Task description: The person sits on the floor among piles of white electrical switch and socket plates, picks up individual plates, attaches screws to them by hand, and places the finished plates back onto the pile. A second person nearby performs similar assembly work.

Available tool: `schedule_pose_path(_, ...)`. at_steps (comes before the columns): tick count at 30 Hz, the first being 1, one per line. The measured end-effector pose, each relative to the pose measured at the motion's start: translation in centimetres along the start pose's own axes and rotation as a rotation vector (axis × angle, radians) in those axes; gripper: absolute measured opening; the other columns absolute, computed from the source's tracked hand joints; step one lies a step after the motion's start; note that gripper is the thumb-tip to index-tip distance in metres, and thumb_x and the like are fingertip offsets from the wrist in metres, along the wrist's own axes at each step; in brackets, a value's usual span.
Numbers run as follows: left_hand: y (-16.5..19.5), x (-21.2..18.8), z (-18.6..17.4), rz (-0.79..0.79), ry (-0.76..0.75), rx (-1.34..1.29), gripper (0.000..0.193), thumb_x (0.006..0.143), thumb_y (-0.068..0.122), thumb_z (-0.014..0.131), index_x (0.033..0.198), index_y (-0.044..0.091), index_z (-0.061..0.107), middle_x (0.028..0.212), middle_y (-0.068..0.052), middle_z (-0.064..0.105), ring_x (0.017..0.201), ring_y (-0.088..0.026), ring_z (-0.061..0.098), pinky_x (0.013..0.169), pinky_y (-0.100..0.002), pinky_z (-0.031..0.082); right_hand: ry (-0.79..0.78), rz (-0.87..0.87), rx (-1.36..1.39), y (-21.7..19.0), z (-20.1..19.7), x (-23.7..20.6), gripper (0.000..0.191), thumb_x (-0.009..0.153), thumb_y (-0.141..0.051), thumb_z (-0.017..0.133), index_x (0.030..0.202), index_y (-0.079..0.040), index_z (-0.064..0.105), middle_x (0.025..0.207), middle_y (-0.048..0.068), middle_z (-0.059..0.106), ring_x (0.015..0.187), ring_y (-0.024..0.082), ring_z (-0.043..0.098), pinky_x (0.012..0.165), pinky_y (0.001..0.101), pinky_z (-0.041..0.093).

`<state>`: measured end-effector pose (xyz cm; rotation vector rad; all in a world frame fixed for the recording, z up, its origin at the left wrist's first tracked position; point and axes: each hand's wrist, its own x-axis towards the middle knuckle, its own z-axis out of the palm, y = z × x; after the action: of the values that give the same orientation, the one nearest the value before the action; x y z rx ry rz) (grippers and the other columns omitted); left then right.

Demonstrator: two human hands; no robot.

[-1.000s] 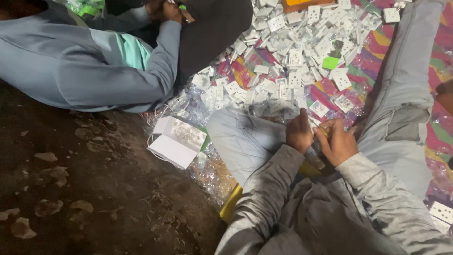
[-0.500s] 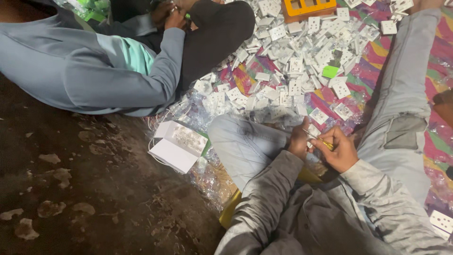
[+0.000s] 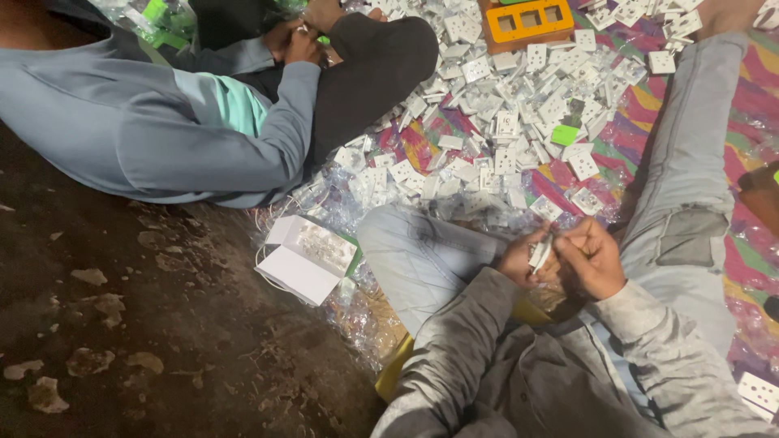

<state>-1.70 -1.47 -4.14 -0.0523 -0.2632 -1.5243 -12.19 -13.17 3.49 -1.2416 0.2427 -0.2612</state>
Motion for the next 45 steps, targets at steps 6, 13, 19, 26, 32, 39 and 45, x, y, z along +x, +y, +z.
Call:
schedule_pose_path(6,1.2,0.3,-0.7,0.282,0.984,0.859,0.062,0.113,0.058,0.040,0.101,0.002,0.063,0.070,-0.005,0.059,0.053,-0.014,0.052,0.044,-0.031,0.041,0.264,-0.038,-0.435,1.0,0.0,0.7,0.015,0.113,-0.019,0.051,0.119,-0.005,0.053,0.090,-0.002,0.053,0.078,0.008,0.048,0.069,0.0249,0.042)
schedule_pose_path(13,1.6,-0.6,-0.3,0.509,1.160,0.846,0.074,0.104,0.060,0.034,0.116,-0.004,0.069,0.079,-0.001,0.066,0.063,-0.010,0.056,0.051,-0.028,0.047,0.161,-0.305,-0.891,-3.9,3.2,0.3,0.046,0.080,-0.009,0.081,0.121,-0.005,0.062,0.086,0.006,0.058,0.067,0.015,0.054,0.059,0.0316,0.045)
schedule_pose_path(19,1.2,-1.5,1.0,0.576,1.160,1.120,0.077,0.111,0.057,0.030,0.119,-0.008,0.070,0.078,-0.012,0.063,0.066,-0.020,0.057,0.057,-0.038,0.045,0.052,-0.169,-0.889,-7.6,5.6,0.3,0.040,0.086,-0.010,0.079,0.125,-0.011,0.072,0.089,0.006,0.063,0.073,0.019,0.064,0.065,0.0336,0.050)
schedule_pose_path(26,1.7,-1.9,1.5,0.825,0.838,2.100,0.060,0.117,0.035,0.028,0.113,-0.013,0.064,0.087,-0.028,0.069,0.078,-0.045,0.068,0.072,-0.052,0.054,0.010,-0.302,-1.174,-7.4,4.9,0.0,0.039,0.083,-0.014,0.076,0.121,-0.018,0.074,0.114,0.010,0.067,0.084,0.025,0.072,0.071,0.0372,0.058)
schedule_pose_path(32,1.6,-1.6,2.7,0.676,0.852,1.913,0.052,0.116,0.029,0.028,0.109,-0.007,0.065,0.092,-0.026,0.070,0.082,-0.044,0.068,0.076,-0.050,0.055,0.116,-0.373,-1.303,-7.6,5.6,-0.5,0.043,0.082,-0.020,0.080,0.124,-0.015,0.072,0.113,0.010,0.068,0.081,0.028,0.072,0.065,0.0404,0.056)
schedule_pose_path(39,1.0,-1.0,3.3,0.614,0.949,1.615,0.064,0.116,0.042,0.030,0.101,-0.005,0.071,0.083,-0.019,0.073,0.071,-0.031,0.071,0.066,-0.044,0.053,0.242,-0.368,-1.070,-6.1,5.7,-0.8,0.027,0.093,-0.014,0.074,0.119,-0.007,0.071,0.102,0.009,0.072,0.080,0.022,0.073,0.066,0.0343,0.058)
schedule_pose_path(45,1.5,-0.8,3.6,0.422,1.022,1.017,0.073,0.107,0.058,0.038,0.114,-0.008,0.068,0.081,-0.008,0.070,0.060,-0.018,0.063,0.049,-0.034,0.049,0.268,0.105,-0.293,-2.9,3.5,1.2,0.019,0.100,-0.013,0.070,0.111,0.002,0.074,0.081,0.002,0.071,0.066,0.007,0.064,0.057,0.0235,0.049)
